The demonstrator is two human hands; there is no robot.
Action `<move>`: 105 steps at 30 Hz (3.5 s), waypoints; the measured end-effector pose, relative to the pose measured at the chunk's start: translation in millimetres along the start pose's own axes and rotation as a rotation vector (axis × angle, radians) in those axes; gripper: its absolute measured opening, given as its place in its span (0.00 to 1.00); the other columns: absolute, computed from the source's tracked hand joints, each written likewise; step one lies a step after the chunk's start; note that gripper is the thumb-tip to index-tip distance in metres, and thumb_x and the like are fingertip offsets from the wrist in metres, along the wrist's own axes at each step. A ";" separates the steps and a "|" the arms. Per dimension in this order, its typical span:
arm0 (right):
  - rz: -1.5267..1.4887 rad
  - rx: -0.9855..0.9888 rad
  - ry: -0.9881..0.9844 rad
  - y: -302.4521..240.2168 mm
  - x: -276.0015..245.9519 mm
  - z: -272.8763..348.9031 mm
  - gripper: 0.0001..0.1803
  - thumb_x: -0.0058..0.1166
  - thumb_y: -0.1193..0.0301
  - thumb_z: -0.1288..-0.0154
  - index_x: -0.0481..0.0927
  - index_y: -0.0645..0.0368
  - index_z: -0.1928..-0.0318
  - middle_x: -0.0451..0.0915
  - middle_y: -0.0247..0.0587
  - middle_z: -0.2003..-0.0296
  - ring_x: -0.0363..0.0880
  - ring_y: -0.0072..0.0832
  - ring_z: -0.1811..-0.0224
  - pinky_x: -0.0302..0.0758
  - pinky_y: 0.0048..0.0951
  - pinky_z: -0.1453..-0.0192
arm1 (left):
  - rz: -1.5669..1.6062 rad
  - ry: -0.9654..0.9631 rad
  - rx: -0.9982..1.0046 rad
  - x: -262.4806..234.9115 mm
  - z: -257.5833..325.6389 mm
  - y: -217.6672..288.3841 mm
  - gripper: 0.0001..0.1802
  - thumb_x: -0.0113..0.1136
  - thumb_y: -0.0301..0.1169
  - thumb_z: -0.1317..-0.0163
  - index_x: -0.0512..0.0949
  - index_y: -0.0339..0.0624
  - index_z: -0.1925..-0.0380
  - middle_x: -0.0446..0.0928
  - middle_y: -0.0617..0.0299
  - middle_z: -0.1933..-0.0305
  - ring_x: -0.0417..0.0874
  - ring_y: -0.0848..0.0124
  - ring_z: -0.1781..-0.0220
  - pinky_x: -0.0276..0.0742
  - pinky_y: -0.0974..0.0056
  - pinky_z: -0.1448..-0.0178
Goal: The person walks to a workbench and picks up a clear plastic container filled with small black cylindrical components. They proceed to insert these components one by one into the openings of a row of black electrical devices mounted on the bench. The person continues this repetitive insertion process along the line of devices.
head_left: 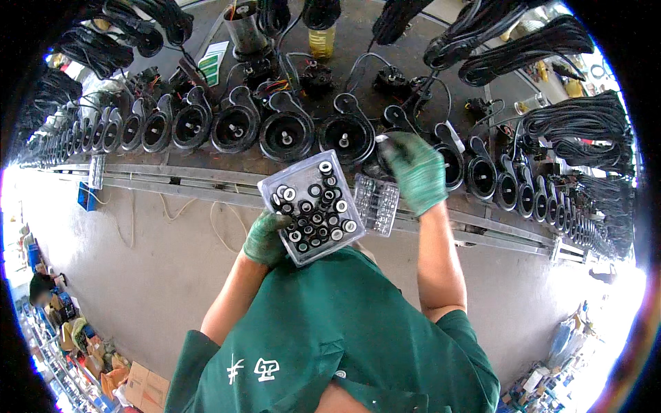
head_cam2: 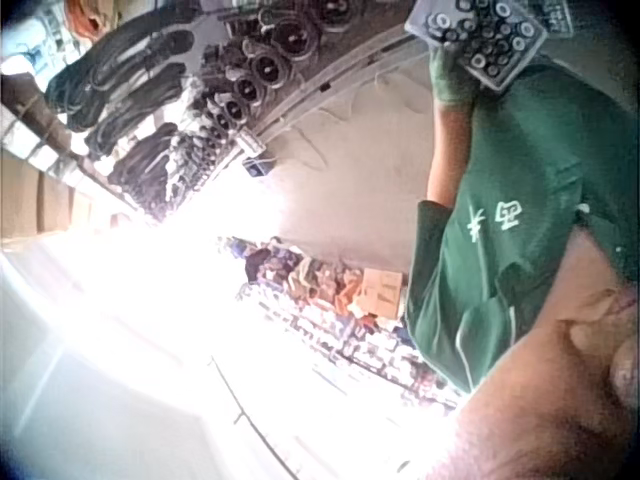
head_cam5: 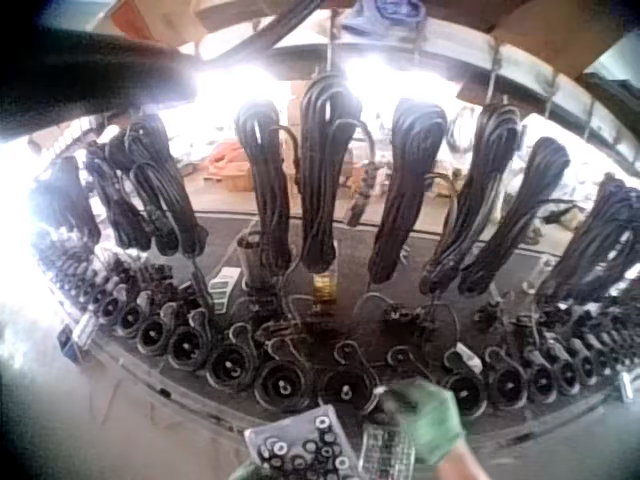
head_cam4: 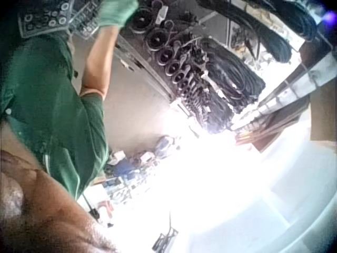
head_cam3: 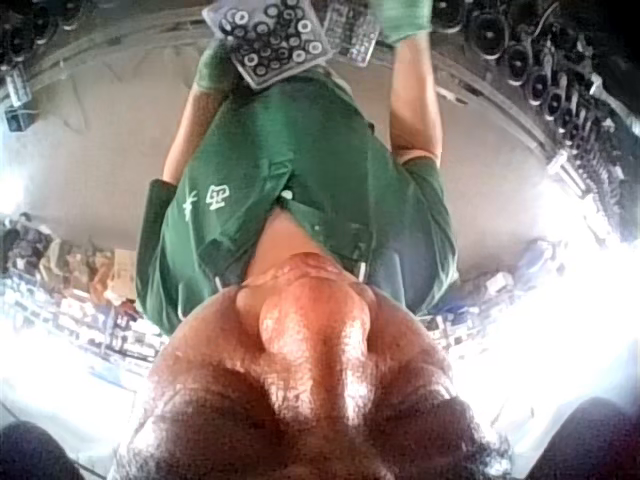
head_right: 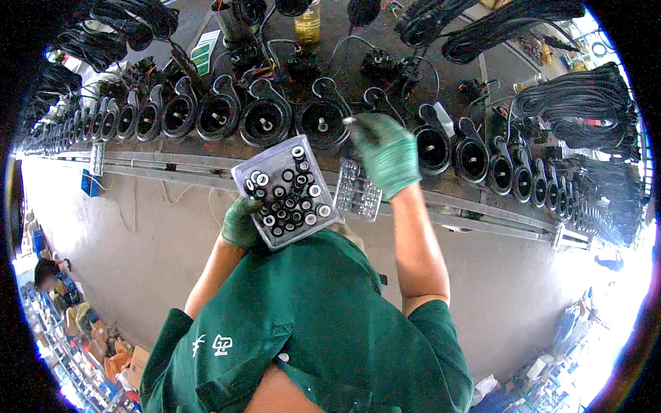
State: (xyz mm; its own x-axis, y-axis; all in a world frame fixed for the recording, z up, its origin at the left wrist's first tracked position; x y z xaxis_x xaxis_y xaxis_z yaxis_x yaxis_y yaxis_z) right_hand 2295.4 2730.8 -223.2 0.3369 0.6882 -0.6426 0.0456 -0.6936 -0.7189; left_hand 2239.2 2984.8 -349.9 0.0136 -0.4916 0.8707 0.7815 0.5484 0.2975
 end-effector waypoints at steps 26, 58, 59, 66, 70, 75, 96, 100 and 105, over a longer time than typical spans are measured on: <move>0.251 -0.328 -0.278 -7.6 19.5 41.2 0.15 0.70 0.63 0.39 0.86 0.59 0.56 0.78 0.53 0.47 0.80 0.52 0.46 0.81 0.47 0.42 | -0.136 0.060 0.081 32.4 -30.6 -63.6 0.44 0.71 0.30 0.49 0.68 0.36 0.28 0.81 0.49 0.35 0.84 0.54 0.35 0.81 0.49 0.29; 0.132 0.057 -0.230 55.2 15.4 102.0 0.18 0.65 0.71 0.37 0.80 0.58 0.47 0.74 0.58 0.35 0.81 0.56 0.42 0.81 0.47 0.38 | -0.031 0.000 -0.036 32.0 -30.5 -121.0 0.47 0.70 0.29 0.48 0.64 0.38 0.25 0.78 0.48 0.32 0.82 0.52 0.34 0.80 0.46 0.28; 0.123 0.060 -0.228 54.2 14.9 100.3 0.17 0.65 0.72 0.38 0.80 0.58 0.48 0.75 0.58 0.36 0.81 0.57 0.42 0.81 0.47 0.38 | -0.021 -0.031 -0.048 30.9 -32.8 -120.0 0.48 0.70 0.29 0.48 0.62 0.39 0.24 0.76 0.48 0.30 0.81 0.52 0.32 0.80 0.46 0.28; -0.108 0.088 -0.126 25.7 6.5 107.1 0.13 0.63 0.83 0.42 0.81 0.60 0.57 0.78 0.56 0.43 0.79 0.51 0.38 0.79 0.41 0.37 | 0.050 -0.106 -0.066 35.3 -31.8 -116.5 0.48 0.70 0.29 0.49 0.63 0.38 0.25 0.77 0.47 0.31 0.82 0.52 0.33 0.81 0.45 0.29; -0.213 0.180 -0.179 28.8 7.4 118.7 0.16 0.61 0.86 0.45 0.81 0.59 0.56 0.78 0.53 0.43 0.79 0.44 0.36 0.74 0.37 0.32 | 0.080 -0.158 -0.074 28.3 -33.0 -120.9 0.49 0.70 0.29 0.50 0.63 0.38 0.25 0.78 0.47 0.32 0.83 0.52 0.34 0.82 0.46 0.29; -0.459 0.340 -0.201 54.6 16.2 134.0 0.16 0.61 0.86 0.43 0.81 0.59 0.54 0.79 0.43 0.42 0.77 0.37 0.38 0.71 0.33 0.31 | 0.073 -0.158 -0.084 22.2 -31.7 -122.4 0.48 0.71 0.30 0.50 0.64 0.37 0.25 0.78 0.48 0.33 0.83 0.53 0.35 0.82 0.47 0.30; -0.166 -0.085 -0.396 88.3 -29.4 106.3 0.15 0.72 0.75 0.45 0.82 0.62 0.58 0.78 0.51 0.50 0.78 0.48 0.47 0.76 0.42 0.37 | 0.019 -0.016 0.075 73.4 -57.7 -170.0 0.46 0.70 0.28 0.46 0.64 0.37 0.25 0.79 0.48 0.34 0.84 0.55 0.35 0.82 0.48 0.29; -0.256 -0.017 -0.423 98.1 -35.6 101.3 0.18 0.71 0.76 0.44 0.83 0.59 0.53 0.77 0.56 0.42 0.75 0.54 0.38 0.74 0.45 0.31 | -0.006 0.012 0.112 78.3 -63.3 -173.2 0.48 0.72 0.29 0.47 0.64 0.38 0.25 0.79 0.49 0.34 0.84 0.55 0.35 0.82 0.48 0.29; -0.153 -0.103 -0.411 93.1 -40.5 101.8 0.22 0.73 0.72 0.44 0.84 0.58 0.48 0.74 0.60 0.35 0.74 0.55 0.31 0.74 0.44 0.27 | 0.021 0.013 0.126 85.9 -65.2 -176.9 0.48 0.73 0.30 0.48 0.64 0.38 0.25 0.79 0.50 0.33 0.84 0.55 0.35 0.82 0.48 0.29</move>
State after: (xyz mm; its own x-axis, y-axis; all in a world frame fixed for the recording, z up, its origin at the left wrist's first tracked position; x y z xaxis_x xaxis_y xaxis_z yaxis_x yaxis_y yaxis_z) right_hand 2190.3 2660.0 -291.1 -0.0817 0.7973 -0.5980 0.1662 -0.5807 -0.7969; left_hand 2142.7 2801.5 -353.2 0.0381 -0.4875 0.8723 0.6962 0.6391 0.3268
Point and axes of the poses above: each hand's wrist, its own z-axis away from the middle knuckle, its own x-axis out of the palm, y = z × x, the point moved 10 cm from there along -z, towards the middle knuckle
